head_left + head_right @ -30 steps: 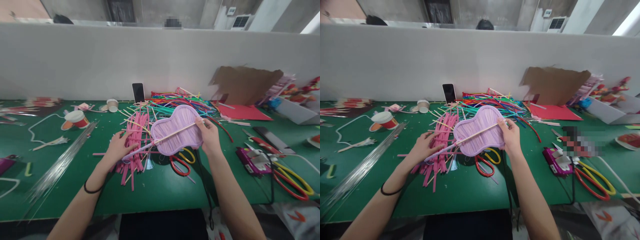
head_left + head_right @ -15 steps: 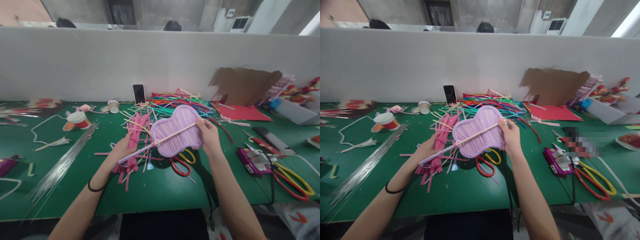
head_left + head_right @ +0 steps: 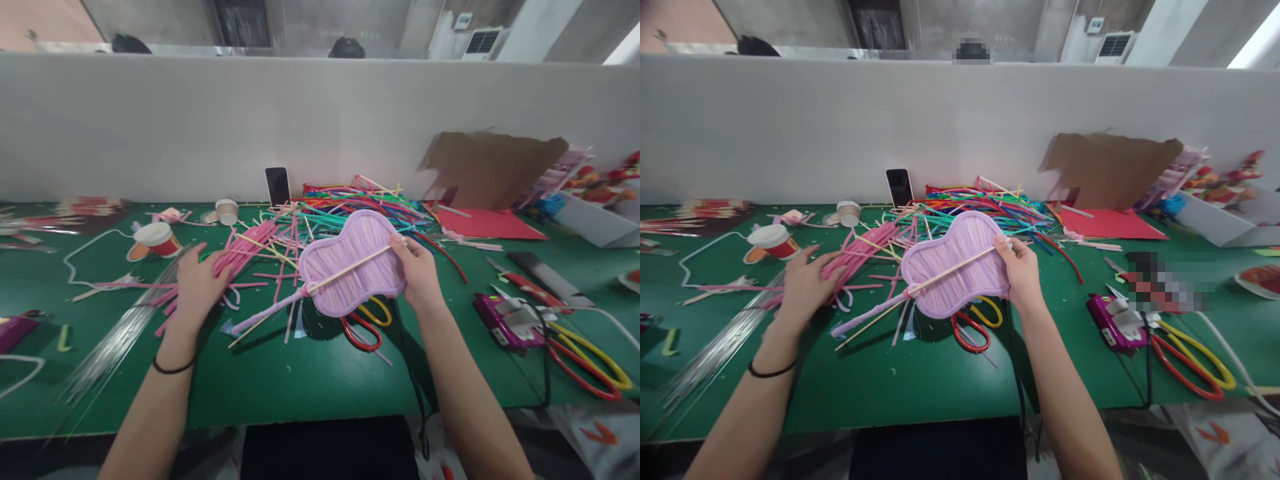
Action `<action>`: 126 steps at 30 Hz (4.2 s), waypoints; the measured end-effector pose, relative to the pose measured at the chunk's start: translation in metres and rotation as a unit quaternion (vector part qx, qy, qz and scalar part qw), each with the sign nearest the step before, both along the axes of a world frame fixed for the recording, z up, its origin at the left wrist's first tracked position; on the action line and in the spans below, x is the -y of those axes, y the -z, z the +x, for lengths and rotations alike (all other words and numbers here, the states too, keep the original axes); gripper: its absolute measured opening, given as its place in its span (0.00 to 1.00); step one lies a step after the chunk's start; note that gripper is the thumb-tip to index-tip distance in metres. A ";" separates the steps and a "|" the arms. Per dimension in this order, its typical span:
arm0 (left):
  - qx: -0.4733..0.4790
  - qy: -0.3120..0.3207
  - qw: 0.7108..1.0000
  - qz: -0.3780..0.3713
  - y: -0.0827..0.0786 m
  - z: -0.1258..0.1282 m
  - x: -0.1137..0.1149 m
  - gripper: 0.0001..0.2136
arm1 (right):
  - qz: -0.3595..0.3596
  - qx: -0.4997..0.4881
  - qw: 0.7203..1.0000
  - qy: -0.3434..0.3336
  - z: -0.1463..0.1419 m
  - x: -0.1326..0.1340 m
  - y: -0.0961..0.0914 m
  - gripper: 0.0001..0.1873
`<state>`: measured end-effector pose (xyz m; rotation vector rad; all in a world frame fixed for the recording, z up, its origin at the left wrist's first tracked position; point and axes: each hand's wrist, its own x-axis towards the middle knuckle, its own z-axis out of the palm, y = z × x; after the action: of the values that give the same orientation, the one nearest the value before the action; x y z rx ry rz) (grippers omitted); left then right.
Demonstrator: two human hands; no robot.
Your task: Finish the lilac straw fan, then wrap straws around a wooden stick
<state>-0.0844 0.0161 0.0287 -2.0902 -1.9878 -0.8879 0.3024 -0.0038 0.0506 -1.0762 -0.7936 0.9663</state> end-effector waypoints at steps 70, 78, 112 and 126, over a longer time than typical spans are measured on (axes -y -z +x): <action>0.464 0.265 0.720 -0.444 0.007 0.108 0.046 0.15 | 0.001 0.059 0.997 -0.050 -0.020 -0.003 0.020 0.19; 0.434 0.246 0.753 -0.430 0.010 0.109 0.048 0.17 | 0.000 0.089 0.995 -0.052 -0.025 0.000 0.019 0.20; 0.487 0.111 0.837 -0.225 0.000 0.067 0.024 0.23 | 0.045 -0.029 0.999 0.013 -0.016 0.004 0.006 0.24; -0.007 0.006 0.993 0.121 0.013 0.037 0.005 0.23 | 0.039 -0.016 0.998 -0.047 -0.026 -0.001 0.020 0.25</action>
<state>-0.0471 0.0114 0.0160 -1.9683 -1.7619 -1.0558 0.2765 -0.0031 0.0305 -0.9594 -0.8548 1.0213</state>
